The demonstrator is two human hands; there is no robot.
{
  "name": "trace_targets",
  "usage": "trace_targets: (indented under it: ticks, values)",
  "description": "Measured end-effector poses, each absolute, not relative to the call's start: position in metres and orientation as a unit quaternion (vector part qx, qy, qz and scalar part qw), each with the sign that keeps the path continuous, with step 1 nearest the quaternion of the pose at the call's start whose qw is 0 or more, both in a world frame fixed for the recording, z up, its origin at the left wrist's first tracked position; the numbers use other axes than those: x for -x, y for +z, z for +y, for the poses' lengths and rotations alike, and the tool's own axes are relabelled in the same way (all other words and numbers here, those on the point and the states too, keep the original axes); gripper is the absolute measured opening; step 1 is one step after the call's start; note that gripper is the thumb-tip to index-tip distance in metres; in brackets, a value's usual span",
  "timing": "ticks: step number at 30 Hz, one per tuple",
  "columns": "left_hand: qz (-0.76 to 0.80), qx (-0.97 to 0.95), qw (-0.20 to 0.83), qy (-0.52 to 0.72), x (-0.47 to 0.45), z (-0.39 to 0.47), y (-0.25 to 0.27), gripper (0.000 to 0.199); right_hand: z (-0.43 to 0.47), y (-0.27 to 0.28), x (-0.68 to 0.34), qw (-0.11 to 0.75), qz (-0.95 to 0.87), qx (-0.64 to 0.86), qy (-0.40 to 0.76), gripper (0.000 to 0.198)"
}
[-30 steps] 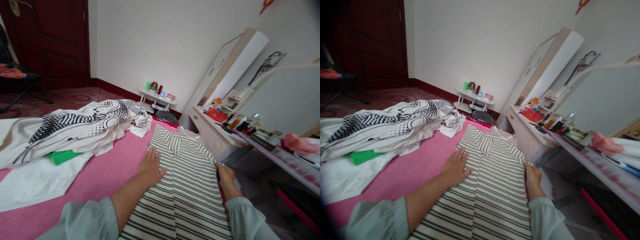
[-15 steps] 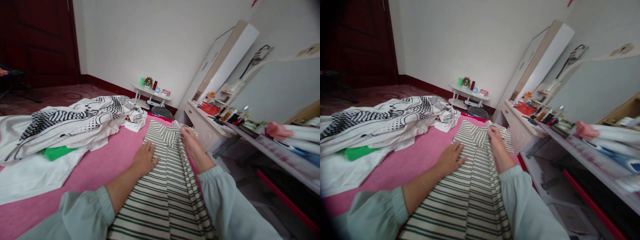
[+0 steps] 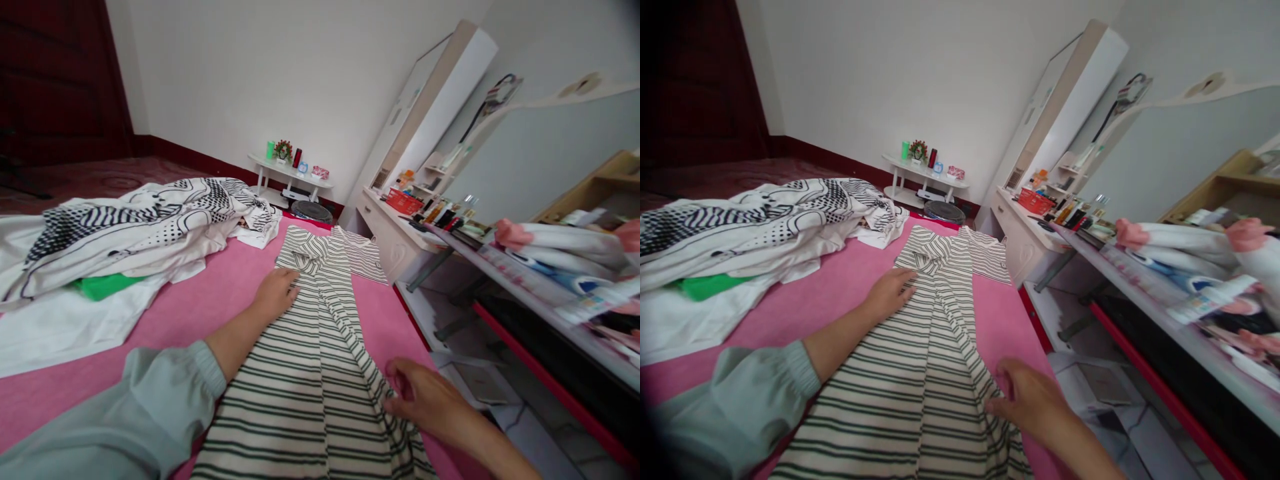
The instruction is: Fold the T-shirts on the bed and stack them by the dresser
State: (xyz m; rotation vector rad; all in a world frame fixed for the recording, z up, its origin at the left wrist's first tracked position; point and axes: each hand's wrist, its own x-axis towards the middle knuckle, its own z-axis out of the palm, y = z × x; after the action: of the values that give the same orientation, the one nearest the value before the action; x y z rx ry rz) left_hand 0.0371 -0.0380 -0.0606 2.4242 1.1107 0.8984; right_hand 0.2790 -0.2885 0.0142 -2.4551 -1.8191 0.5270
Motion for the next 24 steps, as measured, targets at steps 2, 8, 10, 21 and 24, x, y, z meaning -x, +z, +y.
trace_targets:
  ticks: [2, 8, 10, 21, 24]
  values:
    - [0.387, -0.856, 0.151, 0.308, -0.037, -0.037, -0.062, 0.03, -0.308, 0.005, -0.279, 0.027, -0.576, 0.794, 0.19, 0.018]
    - [0.379, -0.864, 0.128, 0.305, -0.036, -0.039, -0.063, 0.031, -0.311, 0.02, -0.256, 0.19, -0.564, 0.764, 0.249, 0.028]
    - [0.381, -0.865, 0.133, 0.299, -0.036, -0.04, -0.062, 0.032, -0.306, 0.039, -0.233, 0.254, -0.565, 0.734, 0.279, 0.032]
    - [0.377, -0.853, 0.163, 0.32, -0.035, -0.038, -0.061, 0.028, -0.261, 0.039, -0.17, 0.154, -0.612, 0.611, 0.478, 0.016]
    - [0.376, -0.851, 0.169, 0.327, -0.037, -0.038, -0.059, 0.027, -0.204, 0.037, -0.189, 0.254, -0.592, 0.628, 0.437, 0.02]
